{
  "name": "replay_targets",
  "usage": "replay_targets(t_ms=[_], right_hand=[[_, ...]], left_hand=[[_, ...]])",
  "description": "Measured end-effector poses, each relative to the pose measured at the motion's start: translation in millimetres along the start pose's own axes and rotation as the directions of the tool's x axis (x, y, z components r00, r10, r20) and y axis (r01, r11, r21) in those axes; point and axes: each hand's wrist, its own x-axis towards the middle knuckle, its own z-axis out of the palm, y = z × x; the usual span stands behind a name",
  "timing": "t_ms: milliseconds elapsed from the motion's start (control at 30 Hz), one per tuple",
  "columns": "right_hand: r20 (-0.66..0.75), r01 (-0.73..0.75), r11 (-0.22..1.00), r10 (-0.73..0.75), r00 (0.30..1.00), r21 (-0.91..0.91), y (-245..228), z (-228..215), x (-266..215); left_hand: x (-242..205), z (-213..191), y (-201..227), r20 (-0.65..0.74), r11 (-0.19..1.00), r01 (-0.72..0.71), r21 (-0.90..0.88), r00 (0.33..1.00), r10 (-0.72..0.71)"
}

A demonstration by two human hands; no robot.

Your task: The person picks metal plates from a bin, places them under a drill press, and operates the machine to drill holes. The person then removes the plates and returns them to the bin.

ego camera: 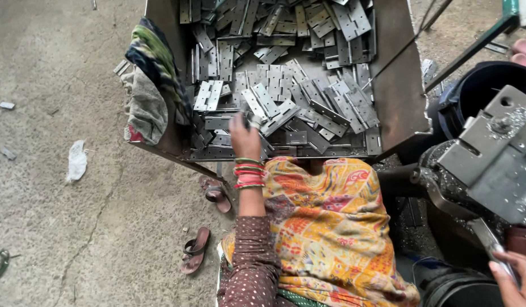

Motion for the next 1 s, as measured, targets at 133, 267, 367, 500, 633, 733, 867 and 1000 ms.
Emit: replay_targets(t_ms=[133,267,367,500,633,733,867,1000], right_hand=[[0.038,-0.185,0.971,0.181,0.983,0.149,6.7,4.7,16.7],[0.199,-0.335,0.941,0.319,0.927,0.052,5.2,-1.2,36.7],[0.324,-0.377,0.926,0.365,0.873,-0.03,-13.2,-6.6,55.1],[0.361,-0.306,0.934,0.354,0.863,-0.184,-38.7,-16.0,75.4],[0.32,-0.448,0.889,0.453,0.832,-0.092,-39.4,-16.4,72.7],[0.283,-0.48,0.874,0.48,0.831,-0.074,-26.2,-14.6,65.2],[0.041,-0.424,0.906,0.423,0.905,0.009,-25.7,-6.0,28.5],[-0.045,-0.382,0.924,0.381,0.923,-0.014,-37.4,-8.2,12.8]], left_hand=[[-10.2,35.4,-26.6,0.061,0.953,-0.149,0.264,0.989,0.137],[26.6,65.3,-34.2,0.022,0.864,-0.096,0.494,0.995,0.098],[55.3,87.0,-27.2,0.121,0.791,-0.024,0.612,0.991,-0.064],[73.7,117.1,-23.6,-0.019,0.692,0.0,0.722,1.0,0.02],[84.9,124.7,-55.3,0.078,0.833,0.051,0.55,0.991,-0.113],[86.3,119.9,-78.3,0.017,0.886,-0.001,0.463,1.0,-0.008],[70.3,112.3,-79.2,0.007,0.927,0.003,0.374,1.0,-0.006],[57.4,110.8,-51.7,0.073,0.909,0.054,0.414,0.993,-0.092]])
